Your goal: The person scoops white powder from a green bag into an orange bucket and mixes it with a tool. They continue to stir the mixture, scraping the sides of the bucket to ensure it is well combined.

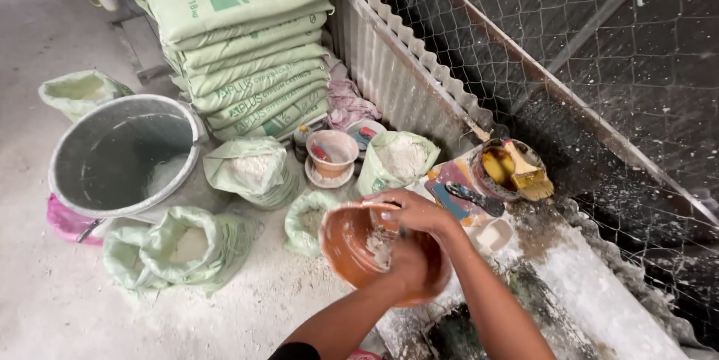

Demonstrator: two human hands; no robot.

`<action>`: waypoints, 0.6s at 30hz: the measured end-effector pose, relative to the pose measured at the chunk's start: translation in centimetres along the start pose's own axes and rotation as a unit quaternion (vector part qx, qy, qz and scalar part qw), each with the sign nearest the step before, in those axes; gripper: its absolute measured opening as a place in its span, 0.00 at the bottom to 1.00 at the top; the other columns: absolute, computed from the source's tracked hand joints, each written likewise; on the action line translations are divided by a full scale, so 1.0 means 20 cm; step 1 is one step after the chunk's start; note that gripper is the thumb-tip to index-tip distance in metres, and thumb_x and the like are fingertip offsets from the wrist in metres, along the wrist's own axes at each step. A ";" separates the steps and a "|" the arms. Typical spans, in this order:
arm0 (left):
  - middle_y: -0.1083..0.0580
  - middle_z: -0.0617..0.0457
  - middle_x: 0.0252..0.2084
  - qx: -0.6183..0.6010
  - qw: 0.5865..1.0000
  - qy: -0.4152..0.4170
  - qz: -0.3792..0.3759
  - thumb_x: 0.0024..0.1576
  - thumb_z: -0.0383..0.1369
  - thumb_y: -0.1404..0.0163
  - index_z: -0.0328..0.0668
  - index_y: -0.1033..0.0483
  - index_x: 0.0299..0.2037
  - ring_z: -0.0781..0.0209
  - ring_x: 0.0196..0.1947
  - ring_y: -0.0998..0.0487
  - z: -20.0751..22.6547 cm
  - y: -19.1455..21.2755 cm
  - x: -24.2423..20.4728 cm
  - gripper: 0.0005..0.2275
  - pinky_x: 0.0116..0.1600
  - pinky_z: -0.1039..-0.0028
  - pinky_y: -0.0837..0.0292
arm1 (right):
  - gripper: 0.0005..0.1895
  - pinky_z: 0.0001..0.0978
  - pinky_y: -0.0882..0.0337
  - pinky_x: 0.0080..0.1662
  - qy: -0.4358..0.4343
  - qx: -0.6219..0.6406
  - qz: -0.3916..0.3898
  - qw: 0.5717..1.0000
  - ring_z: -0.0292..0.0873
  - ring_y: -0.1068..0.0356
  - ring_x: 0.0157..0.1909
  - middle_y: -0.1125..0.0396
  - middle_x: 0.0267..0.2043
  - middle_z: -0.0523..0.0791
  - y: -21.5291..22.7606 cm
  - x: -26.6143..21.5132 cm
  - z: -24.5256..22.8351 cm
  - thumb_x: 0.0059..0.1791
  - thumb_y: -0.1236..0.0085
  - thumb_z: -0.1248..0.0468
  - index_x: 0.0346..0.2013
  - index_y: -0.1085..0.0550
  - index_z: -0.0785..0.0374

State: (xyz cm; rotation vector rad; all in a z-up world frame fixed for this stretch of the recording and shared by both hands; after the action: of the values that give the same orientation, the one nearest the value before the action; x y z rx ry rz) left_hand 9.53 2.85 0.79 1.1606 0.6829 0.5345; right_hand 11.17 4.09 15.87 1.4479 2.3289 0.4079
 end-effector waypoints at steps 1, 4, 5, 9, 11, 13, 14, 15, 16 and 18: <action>0.20 0.46 0.47 0.012 1.000 -0.008 -0.008 0.58 0.33 0.49 0.43 0.18 0.47 0.51 0.44 0.17 -0.06 -0.04 -0.02 0.12 0.39 0.61 0.22 | 0.26 0.35 0.37 0.65 -0.006 0.008 0.002 1.000 0.43 0.33 0.66 0.30 0.63 0.44 -0.03 0.03 -0.03 0.44 0.41 0.70 0.58 0.25 0.60; 0.20 0.47 0.45 0.032 0.998 -0.044 -0.038 0.59 0.32 0.50 0.44 0.17 0.46 0.52 0.42 0.17 -0.09 -0.23 -0.13 0.10 0.37 0.61 0.22 | 0.24 0.37 0.38 0.65 0.054 -0.091 -0.017 0.994 0.45 0.34 0.65 0.29 0.62 0.45 -0.12 0.04 -0.04 0.45 0.38 0.67 0.57 0.23 0.58; 0.20 0.47 0.44 0.042 0.997 -0.058 -0.040 0.59 0.32 0.50 0.45 0.17 0.46 0.52 0.41 0.17 -0.10 -0.24 -0.12 0.10 0.36 0.61 0.22 | 0.24 0.36 0.35 0.63 0.027 -0.096 -0.035 0.994 0.44 0.32 0.60 0.28 0.57 0.45 -0.11 0.08 0.02 0.47 0.39 0.65 0.59 0.24 0.57; 0.19 0.49 0.41 0.078 0.990 -0.095 -0.064 0.61 0.30 0.51 0.46 0.15 0.44 0.53 0.39 0.16 0.02 0.02 -0.21 0.09 0.34 0.60 0.22 | 0.23 0.33 0.31 0.59 -0.045 0.014 -0.025 0.999 0.37 0.30 0.56 0.26 0.56 0.43 0.01 0.14 0.07 0.48 0.45 0.67 0.59 0.25 0.58; 0.19 0.48 0.41 0.090 0.990 -0.106 0.020 0.60 0.29 0.51 0.45 0.16 0.44 0.52 0.38 0.16 -0.02 0.20 -0.20 0.09 0.34 0.60 0.22 | 0.23 0.32 0.31 0.59 -0.053 0.031 -0.013 0.998 0.36 0.30 0.56 0.25 0.55 0.43 0.02 0.16 0.09 0.48 0.44 0.67 0.59 0.25 0.59; 0.19 0.46 0.41 0.097 0.983 -0.117 0.104 0.59 0.27 0.51 0.44 0.17 0.44 0.51 0.36 0.15 -0.09 0.24 -0.20 0.09 0.33 0.59 0.22 | 0.22 0.31 0.32 0.59 -0.063 0.047 -0.001 0.997 0.35 0.31 0.55 0.25 0.54 0.43 0.02 0.15 0.07 0.48 0.44 0.67 0.58 0.24 0.60; 0.19 0.46 0.41 0.083 0.989 -0.100 0.063 0.59 0.27 0.52 0.43 0.17 0.43 0.51 0.38 0.15 -0.15 0.15 -0.18 0.09 0.35 0.60 0.21 | 0.23 0.31 0.32 0.59 -0.068 0.036 0.008 0.997 0.35 0.30 0.54 0.25 0.54 0.42 0.02 0.14 0.04 0.48 0.44 0.67 0.58 0.24 0.60; 0.19 0.45 0.41 0.069 0.994 -0.082 0.020 0.59 0.27 0.52 0.42 0.17 0.43 0.50 0.39 0.15 -0.21 0.05 -0.18 0.09 0.36 0.60 0.20 | 0.23 0.30 0.32 0.59 -0.075 0.028 0.016 0.997 0.35 0.29 0.54 0.24 0.53 0.42 0.01 0.12 0.02 0.48 0.43 0.67 0.59 0.24 0.59; 0.19 0.45 0.41 0.068 0.994 -0.086 0.018 0.59 0.27 0.52 0.42 0.17 0.43 0.50 0.39 0.15 -0.21 -0.05 -0.19 0.09 0.36 0.60 0.20 | 0.23 0.30 0.32 0.59 -0.078 0.029 0.019 0.996 0.35 0.29 0.54 0.24 0.53 0.42 0.01 0.12 0.03 0.48 0.43 0.67 0.59 0.24 0.59; 0.23 0.27 0.46 0.042 0.987 -0.073 0.136 0.46 0.38 0.45 0.26 0.22 0.51 0.45 0.34 0.16 -0.23 -0.16 -0.24 0.25 0.28 0.60 0.19 | 0.22 0.33 0.28 0.52 -0.153 0.041 0.076 0.984 0.36 0.30 0.50 0.26 0.51 0.43 0.03 0.10 0.07 0.48 0.43 0.64 0.58 0.25 0.58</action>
State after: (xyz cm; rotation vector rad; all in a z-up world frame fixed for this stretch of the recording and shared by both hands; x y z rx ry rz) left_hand 2.97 1.35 -2.40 1.3679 0.4250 0.6475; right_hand 11.39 6.25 14.48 1.6076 2.0210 0.1171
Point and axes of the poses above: each hand's wrist, its own x-axis towards the middle knuckle, its own y-axis out of the back of the hand, z = x × y, the point moved 6 cm from there along x, towards the middle knuckle
